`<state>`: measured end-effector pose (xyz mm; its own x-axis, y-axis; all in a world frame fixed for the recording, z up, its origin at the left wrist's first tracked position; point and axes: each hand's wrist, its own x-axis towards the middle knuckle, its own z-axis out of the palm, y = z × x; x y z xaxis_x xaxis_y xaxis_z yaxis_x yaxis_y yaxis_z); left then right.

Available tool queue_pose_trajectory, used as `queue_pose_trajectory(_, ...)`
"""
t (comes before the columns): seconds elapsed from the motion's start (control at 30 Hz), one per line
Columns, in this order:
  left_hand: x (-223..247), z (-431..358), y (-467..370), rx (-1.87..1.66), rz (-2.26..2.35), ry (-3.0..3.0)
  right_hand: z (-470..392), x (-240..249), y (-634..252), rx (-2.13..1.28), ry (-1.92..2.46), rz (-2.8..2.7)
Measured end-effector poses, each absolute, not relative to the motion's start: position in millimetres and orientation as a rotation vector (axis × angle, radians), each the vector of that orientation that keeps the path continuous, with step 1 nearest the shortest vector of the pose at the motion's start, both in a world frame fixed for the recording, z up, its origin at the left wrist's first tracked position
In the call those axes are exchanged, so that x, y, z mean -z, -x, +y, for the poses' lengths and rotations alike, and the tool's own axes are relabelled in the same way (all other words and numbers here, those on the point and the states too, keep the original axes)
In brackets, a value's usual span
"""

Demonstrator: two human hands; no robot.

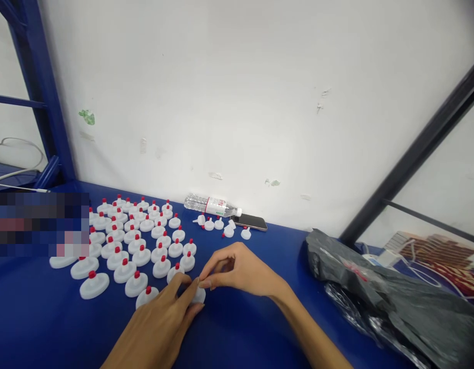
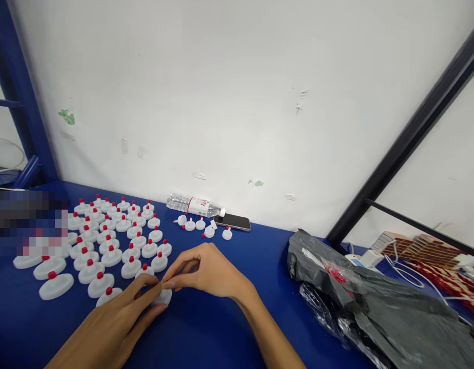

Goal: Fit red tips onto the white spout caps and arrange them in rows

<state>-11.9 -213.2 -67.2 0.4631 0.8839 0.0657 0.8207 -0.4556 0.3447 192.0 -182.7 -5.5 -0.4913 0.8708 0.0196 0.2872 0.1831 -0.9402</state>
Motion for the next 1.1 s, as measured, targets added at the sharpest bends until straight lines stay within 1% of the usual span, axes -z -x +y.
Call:
queue_pose_trajectory(0.2,64.8,-214.2,12.0,-0.276,1.455,-2.434,-181.4,16.6,-189.1,-1.297,1.090,-1.899)
queue_pose_trajectory(0.33,72.2,-213.3,14.6,-0.409,1.438,-2.419,-182.2,18.9,-188.6,-1.302,1.055,-1.940)
queue_pose_trajectory(0.47,76.2,-215.4,16.1,-0.581,1.469,-2.432,-181.0,15.4,-190.0,-1.016,1.138,-2.035)
queue_pose_trajectory(0.57,71.7,-219.0,15.9,-0.620,1.465,-2.438,-176.5,16.5,-192.0,-0.810,1.226,-2.020)
queue_pose_trajectory(0.73,66.8,-221.3,15.1,-0.560,1.422,-2.465,-167.9,29.6,-188.4,-0.632,1.282,-1.938)
queue_pose_trajectory(0.97,70.9,-220.8,15.6,-0.546,1.406,-2.476,-156.5,46.2,-177.9,-0.292,1.361,-1.842)
queue_pose_trajectory(1.1,68.5,-221.4,14.7,-0.515,1.397,-2.480,-151.6,51.6,-175.0,-0.253,1.358,-1.870)
